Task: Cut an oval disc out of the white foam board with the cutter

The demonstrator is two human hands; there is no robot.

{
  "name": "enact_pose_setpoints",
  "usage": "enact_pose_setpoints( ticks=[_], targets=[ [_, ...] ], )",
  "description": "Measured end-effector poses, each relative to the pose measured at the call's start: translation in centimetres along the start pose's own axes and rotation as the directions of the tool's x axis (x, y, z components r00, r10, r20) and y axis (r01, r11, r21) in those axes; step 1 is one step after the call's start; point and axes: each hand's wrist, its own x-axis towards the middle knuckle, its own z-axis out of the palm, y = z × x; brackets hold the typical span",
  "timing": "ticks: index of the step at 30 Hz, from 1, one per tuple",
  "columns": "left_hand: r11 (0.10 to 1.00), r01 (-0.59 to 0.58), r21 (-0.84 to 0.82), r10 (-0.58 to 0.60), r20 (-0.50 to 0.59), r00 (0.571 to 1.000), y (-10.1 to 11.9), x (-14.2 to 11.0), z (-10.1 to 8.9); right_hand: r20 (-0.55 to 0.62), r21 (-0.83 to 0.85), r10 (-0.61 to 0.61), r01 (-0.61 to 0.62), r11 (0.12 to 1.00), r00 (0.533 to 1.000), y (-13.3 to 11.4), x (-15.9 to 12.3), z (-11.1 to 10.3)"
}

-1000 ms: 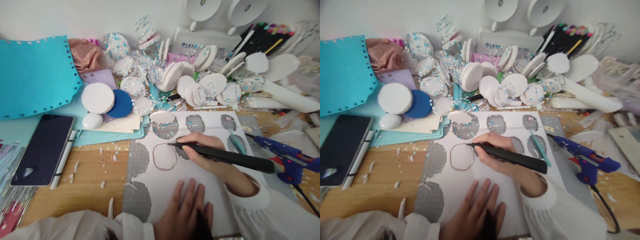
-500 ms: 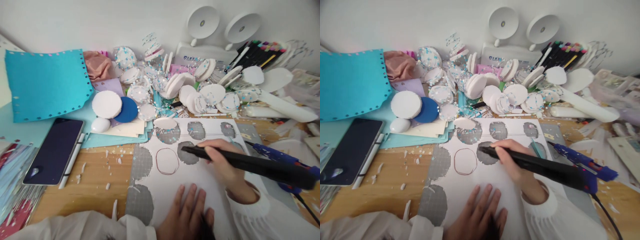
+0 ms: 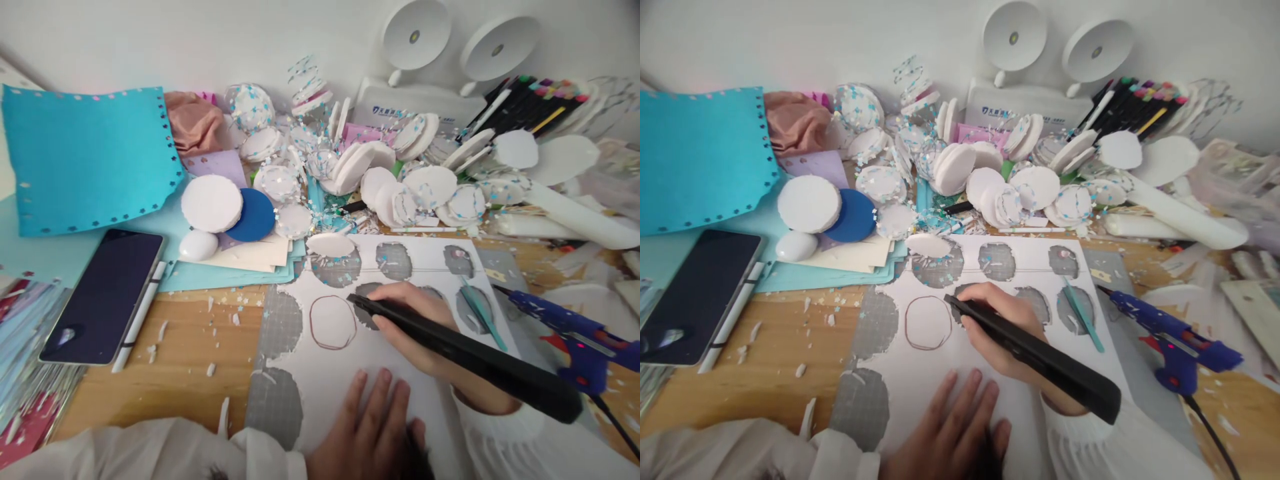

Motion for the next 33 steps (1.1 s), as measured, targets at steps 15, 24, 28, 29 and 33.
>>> enact_pose_setpoints(
  ticks=[15, 24, 28, 29, 33],
  targets=[
    [0.999, -0.032, 0.005, 0.032, 0.047, 0.998, -0.4, 0.3, -0.8, 0.053, -0.02, -0.142, 0.144, 0.989, 0.988, 0.5, 0.3, 0.1],
    [0.999, -0.038, 0.014, 0.037, 0.089, 0.995, -0.2, 0.6, -1.2, 0.022, -0.029, -0.217, 0.217, 0.976, 0.976, 0.4, 0.3, 1.0],
    [0.999, -0.038, 0.0, 0.038, 0.108, 0.993, -0.3, 0.6, -1.4, -0.011, -0.149, -0.292, 0.287, 0.946, 0.956, -0.2, 0.3, 1.2],
    [0.999, -0.036, -0.004, 0.036, 0.113, 0.993, -0.4, 0.6, -1.5, -0.009, -0.169, -0.3, 0.294, 0.941, 0.954, -0.3, 0.3, 1.2],
    [0.999, -0.043, -0.005, 0.043, 0.133, 0.99, -0.4, 0.5, -1.7, -0.008, -0.188, -0.314, 0.307, 0.933, 0.949, -0.5, 0.3, 1.1]
  ],
)
